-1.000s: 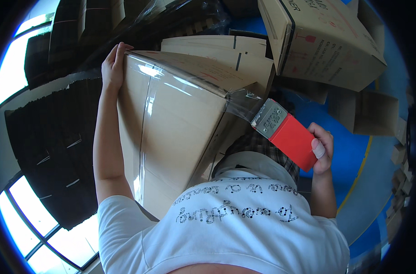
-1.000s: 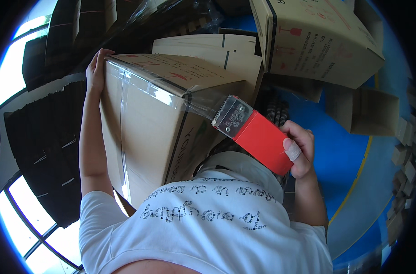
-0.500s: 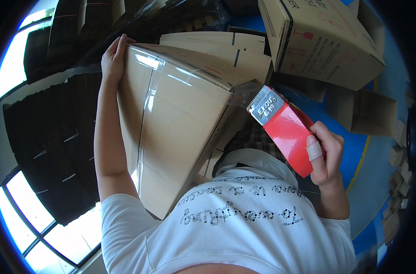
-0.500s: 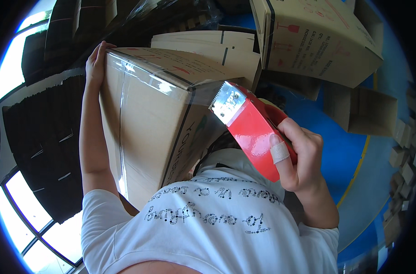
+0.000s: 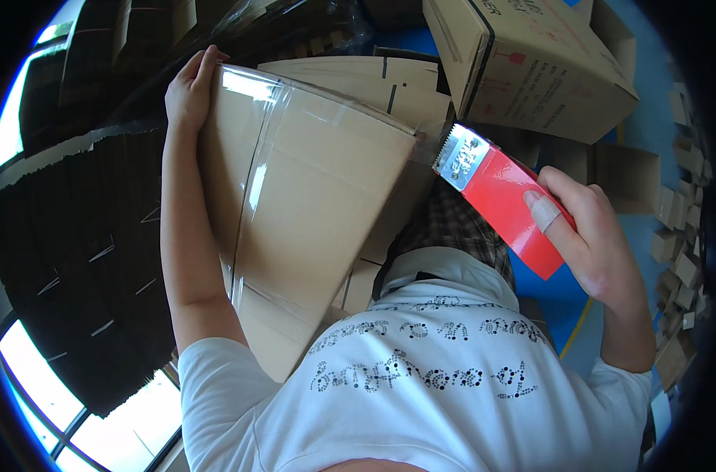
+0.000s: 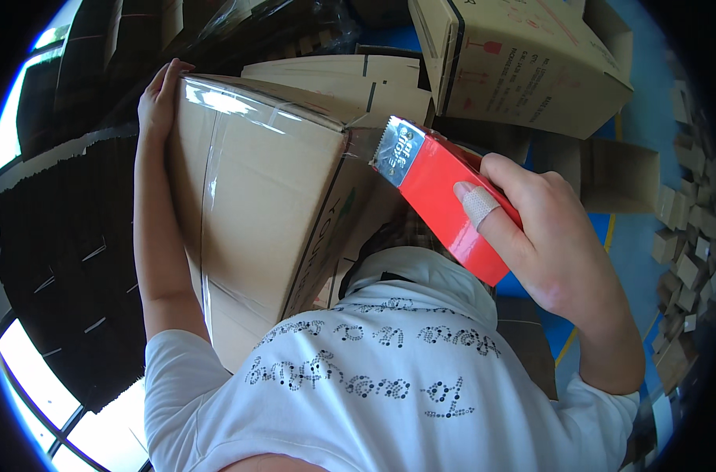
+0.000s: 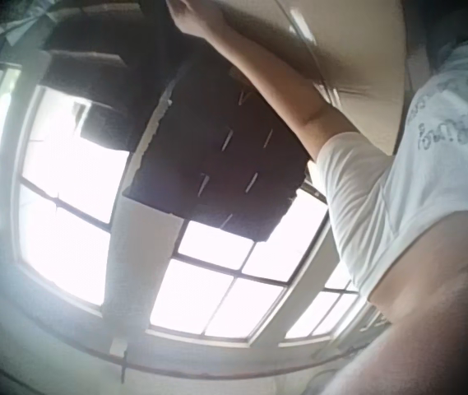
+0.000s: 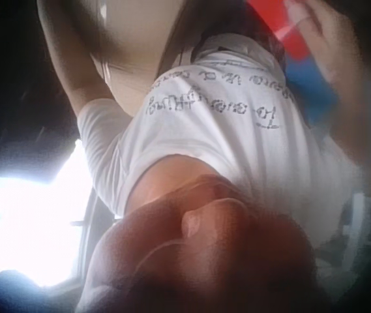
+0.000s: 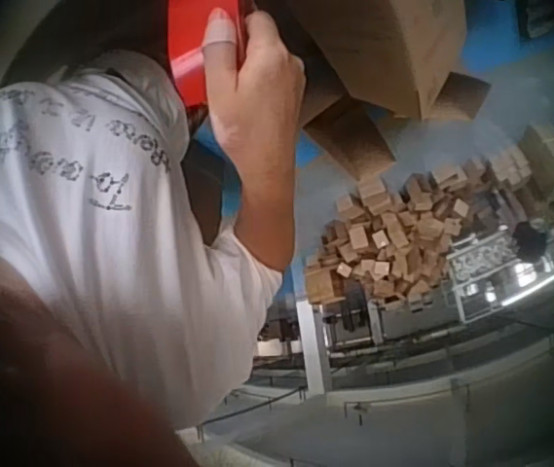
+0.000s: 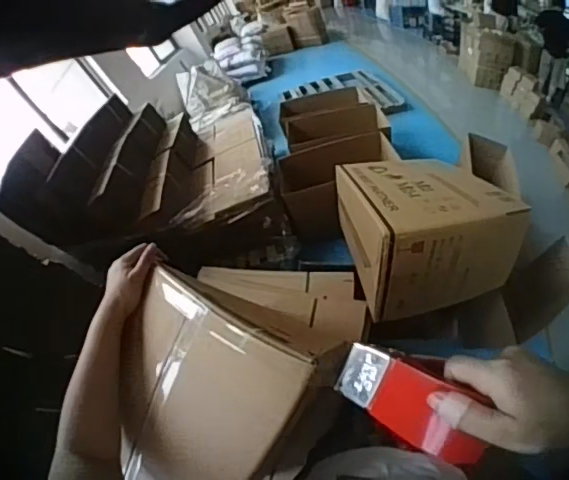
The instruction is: The person assembles and seals a cardboard box using a tape dispenser.
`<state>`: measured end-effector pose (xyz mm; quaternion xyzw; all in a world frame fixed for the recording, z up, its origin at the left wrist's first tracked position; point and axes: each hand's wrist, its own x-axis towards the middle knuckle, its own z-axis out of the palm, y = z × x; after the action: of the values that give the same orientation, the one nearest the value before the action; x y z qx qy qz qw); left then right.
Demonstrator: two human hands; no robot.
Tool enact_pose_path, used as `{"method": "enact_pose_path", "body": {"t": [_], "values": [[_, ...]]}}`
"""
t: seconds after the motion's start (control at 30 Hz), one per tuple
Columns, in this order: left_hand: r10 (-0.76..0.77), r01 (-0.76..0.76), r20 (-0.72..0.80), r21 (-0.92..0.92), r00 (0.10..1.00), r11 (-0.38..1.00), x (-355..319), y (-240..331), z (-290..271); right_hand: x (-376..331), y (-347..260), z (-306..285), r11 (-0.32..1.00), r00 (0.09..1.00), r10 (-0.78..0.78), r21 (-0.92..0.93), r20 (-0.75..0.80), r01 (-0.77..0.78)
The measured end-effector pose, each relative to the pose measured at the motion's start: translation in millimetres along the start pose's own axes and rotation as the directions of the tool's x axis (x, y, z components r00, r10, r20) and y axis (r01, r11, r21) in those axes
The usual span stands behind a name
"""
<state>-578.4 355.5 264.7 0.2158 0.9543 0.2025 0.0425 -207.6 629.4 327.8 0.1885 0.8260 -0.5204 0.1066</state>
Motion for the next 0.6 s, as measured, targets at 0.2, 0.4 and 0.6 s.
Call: {"method": "enact_pose_path", "body": {"t": [0.2,0.4,0.6], "values": [[0.007,-0.007,0.011,-0.014,1.0,1.0,0.6,1.3,2.8,4.2,-17.7,18.0,0.953,0.98,-0.093,-0.301,-0.176,0.036],[0.034,-0.035,0.011,0.088,0.999,0.995,10.9,-7.9,6.5,32.2,-36.1,27.4,0.806,0.995,-0.057,-0.592,-0.076,0.001],[0.072,-0.07,-0.024,0.066,0.997,0.995,18.5,-17.0,1.2,45.5,74.8,12.5,0.452,0.864,0.504,-0.86,0.027,-0.237]]}}
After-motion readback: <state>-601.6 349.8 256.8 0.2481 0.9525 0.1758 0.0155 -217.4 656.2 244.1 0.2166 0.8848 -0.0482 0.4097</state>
